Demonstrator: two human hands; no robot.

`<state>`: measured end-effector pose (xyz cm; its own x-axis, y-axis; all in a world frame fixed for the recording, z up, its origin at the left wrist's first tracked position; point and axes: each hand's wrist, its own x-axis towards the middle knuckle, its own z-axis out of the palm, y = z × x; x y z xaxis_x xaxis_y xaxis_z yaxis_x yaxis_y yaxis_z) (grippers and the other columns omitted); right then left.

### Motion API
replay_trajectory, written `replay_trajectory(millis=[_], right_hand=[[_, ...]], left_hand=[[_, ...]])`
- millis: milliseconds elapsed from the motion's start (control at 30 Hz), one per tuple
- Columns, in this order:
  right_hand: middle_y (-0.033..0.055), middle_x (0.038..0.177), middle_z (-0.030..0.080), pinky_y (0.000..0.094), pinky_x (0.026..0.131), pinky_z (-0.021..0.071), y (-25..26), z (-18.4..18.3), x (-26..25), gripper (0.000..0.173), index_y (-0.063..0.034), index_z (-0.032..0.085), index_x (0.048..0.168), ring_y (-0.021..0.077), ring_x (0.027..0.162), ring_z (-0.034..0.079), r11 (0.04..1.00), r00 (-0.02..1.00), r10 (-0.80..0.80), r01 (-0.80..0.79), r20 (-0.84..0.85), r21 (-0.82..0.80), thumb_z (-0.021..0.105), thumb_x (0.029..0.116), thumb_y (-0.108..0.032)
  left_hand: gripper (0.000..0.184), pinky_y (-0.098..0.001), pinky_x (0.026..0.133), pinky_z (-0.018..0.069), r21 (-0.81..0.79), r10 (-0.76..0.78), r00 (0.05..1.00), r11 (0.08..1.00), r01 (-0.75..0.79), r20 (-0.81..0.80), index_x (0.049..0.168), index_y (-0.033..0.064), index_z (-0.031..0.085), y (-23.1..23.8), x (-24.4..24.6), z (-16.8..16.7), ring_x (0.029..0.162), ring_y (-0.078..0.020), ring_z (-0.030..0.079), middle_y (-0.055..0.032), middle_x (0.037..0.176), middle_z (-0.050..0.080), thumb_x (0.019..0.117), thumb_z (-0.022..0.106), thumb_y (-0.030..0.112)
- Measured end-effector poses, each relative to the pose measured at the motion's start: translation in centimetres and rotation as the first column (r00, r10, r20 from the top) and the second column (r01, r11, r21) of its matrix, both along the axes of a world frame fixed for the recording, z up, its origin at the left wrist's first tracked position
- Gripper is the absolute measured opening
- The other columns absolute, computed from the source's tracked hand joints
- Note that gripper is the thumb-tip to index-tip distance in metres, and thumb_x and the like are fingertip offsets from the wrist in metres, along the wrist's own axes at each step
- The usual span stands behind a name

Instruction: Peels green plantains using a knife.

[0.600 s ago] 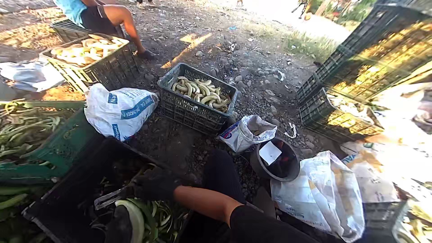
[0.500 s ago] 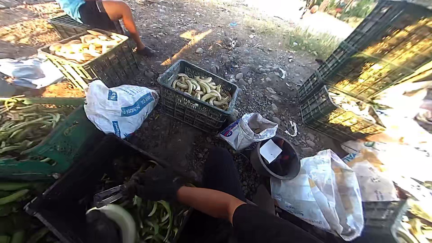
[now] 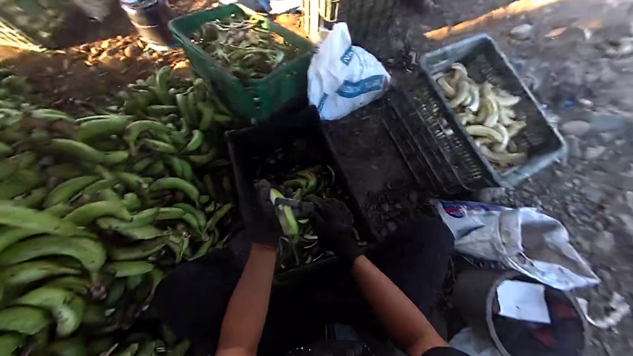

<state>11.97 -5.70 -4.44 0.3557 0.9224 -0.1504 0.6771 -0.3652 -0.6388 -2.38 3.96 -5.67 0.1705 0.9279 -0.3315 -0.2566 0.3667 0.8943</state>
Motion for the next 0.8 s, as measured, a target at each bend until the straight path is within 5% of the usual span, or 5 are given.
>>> replay_trajectory(millis=[200,333,467,600,800], right_hand=[[0.0251,0.138,0.060,0.0710,0.098,0.0417,0.9,0.3,0.2,0.066,-0.0272,0.058,0.147,0.0509,0.130,0.052,0.999,0.994,0.031,-0.027,0.101,-0.046,0.047,0.0957,-0.067],[0.0169,0.128,0.067,0.0630,0.097,0.0470,2.1,0.9,1.4,0.056,-0.0253,0.065,0.138,0.0394,0.123,0.060,0.987,0.998,-0.018,0.009,-0.053,-0.158,0.040,0.1018,-0.061],[0.0173,0.126,0.069,0.0643,0.099,0.0457,4.0,0.7,3.8,0.061,-0.0156,0.066,0.133,0.0366,0.122,0.062,0.965,0.982,0.019,-0.067,-0.186,-0.255,0.030,0.1079,-0.057],[0.0188,0.121,0.068,0.0664,0.092,0.0470,3.1,-0.3,4.0,0.064,-0.0152,0.065,0.132,0.0391,0.115,0.063,0.998,0.983,-0.050,0.041,-0.178,-0.053,0.032,0.1039,-0.064],[0.0234,0.124,0.066,0.0694,0.098,0.0413,-1.5,-2.7,1.7,0.061,-0.0179,0.069,0.134,0.0484,0.119,0.058,0.880,0.967,0.179,-0.239,0.180,0.410,0.064,0.0881,-0.058]], left_hand=[[0.050,-0.0351,0.099,0.0503,0.177,-0.047,0.947,0.978,0.109,-0.318,0.149,-0.0018,0.040,-0.8,0.0,0.0,0.113,-0.0179,0.059,-0.0200,0.133,0.056,0.1126,0.026,0.029],[0.046,-0.0347,0.086,0.0558,0.247,-0.156,0.875,0.924,0.293,-0.458,0.143,-0.0051,0.043,-0.8,1.7,2.4,0.095,-0.0170,0.064,-0.0186,0.112,0.064,0.1109,0.026,0.023],[0.054,-0.0438,0.112,0.0408,0.233,-0.338,0.617,0.714,0.660,-0.711,0.138,-0.0120,0.053,-1.6,1.3,3.1,0.125,-0.0317,0.058,-0.0301,0.130,0.061,0.1078,0.029,0.026],[0.059,-0.0365,0.071,0.0586,0.239,-0.340,0.845,0.855,0.461,-0.413,0.143,0.0008,0.046,-1.8,1.7,3.1,0.075,-0.0162,0.066,-0.0108,0.091,0.067,0.1057,0.025,0.041],[0.041,-0.0227,0.059,0.0541,-0.150,-0.135,0.978,0.976,0.159,0.156,0.115,0.0161,0.060,-0.7,-1.9,1.1,0.067,-0.0074,0.062,0.0007,0.088,0.065,0.1076,0.036,0.048]])
